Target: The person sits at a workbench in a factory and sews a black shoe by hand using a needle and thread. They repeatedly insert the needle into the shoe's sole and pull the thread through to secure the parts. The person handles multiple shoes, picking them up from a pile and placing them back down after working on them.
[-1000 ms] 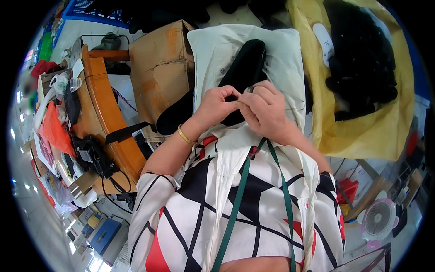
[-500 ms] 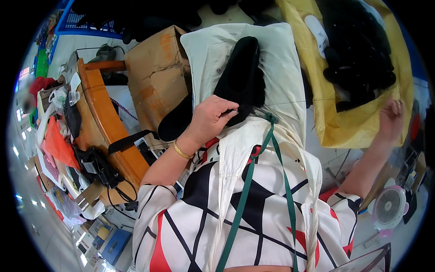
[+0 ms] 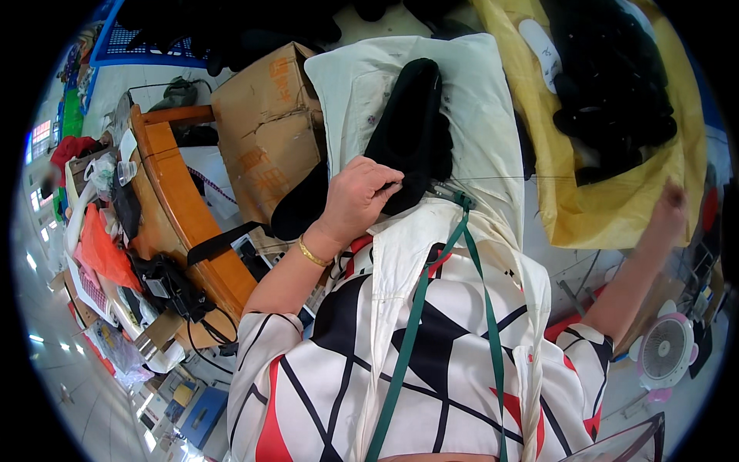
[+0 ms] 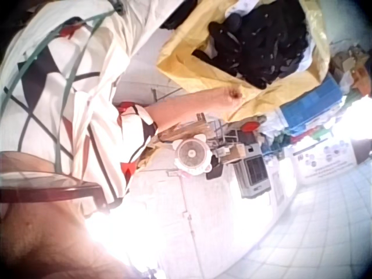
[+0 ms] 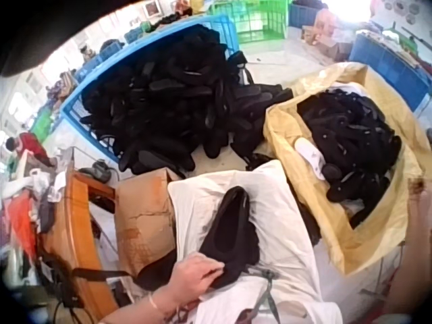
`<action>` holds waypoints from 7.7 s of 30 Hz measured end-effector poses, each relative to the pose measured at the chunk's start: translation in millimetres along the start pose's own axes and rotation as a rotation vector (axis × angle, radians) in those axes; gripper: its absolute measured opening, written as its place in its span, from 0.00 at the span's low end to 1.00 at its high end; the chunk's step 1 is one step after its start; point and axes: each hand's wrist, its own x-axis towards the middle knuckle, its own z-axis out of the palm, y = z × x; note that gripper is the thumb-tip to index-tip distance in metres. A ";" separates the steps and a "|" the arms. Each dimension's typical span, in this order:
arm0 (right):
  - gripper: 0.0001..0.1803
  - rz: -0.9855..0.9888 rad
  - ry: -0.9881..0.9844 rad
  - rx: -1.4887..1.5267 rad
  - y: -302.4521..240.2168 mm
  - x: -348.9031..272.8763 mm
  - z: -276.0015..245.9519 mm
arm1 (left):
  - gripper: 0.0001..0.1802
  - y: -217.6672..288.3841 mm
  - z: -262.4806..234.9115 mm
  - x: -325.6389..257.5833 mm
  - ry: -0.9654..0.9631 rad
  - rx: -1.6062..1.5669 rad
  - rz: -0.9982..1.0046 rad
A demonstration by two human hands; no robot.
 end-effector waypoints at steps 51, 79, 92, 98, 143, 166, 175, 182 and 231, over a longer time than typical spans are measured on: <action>0.07 0.135 -1.439 -0.500 62.0 -318.3 282.2 | 0.11 -9.5 14.2 -16.5 0.159 0.086 0.062; 0.05 -0.412 -1.473 -0.643 35.8 -319.4 323.9 | 0.18 -14.1 18.5 -27.5 0.179 0.129 0.148; 0.13 0.862 -1.120 -0.120 30.8 -294.5 338.0 | 0.13 -8.0 6.4 -13.3 0.162 0.166 0.136; 0.12 0.539 -0.757 0.370 10.8 -142.4 298.0 | 0.10 -2.3 -2.5 -5.7 0.038 0.101 0.056; 0.09 -0.164 -1.449 -0.554 34.3 -325.6 276.6 | 0.11 2.4 15.6 -16.8 0.216 -0.009 -0.235; 0.06 -0.235 -1.544 -0.696 44.2 -338.8 279.2 | 0.14 -0.5 23.3 -20.0 0.283 0.078 -0.032; 0.06 -0.158 -1.473 -0.655 46.6 -344.6 277.1 | 0.12 0.3 21.1 -24.8 0.283 0.048 -0.187; 0.08 0.086 -1.355 -0.456 46.7 -346.5 294.5 | 0.15 -3.3 26.4 -27.7 0.279 -0.004 -0.104; 0.04 -0.401 -1.361 -0.286 22.9 -338.8 359.0 | 0.16 -22.0 33.5 -23.3 0.187 0.050 0.119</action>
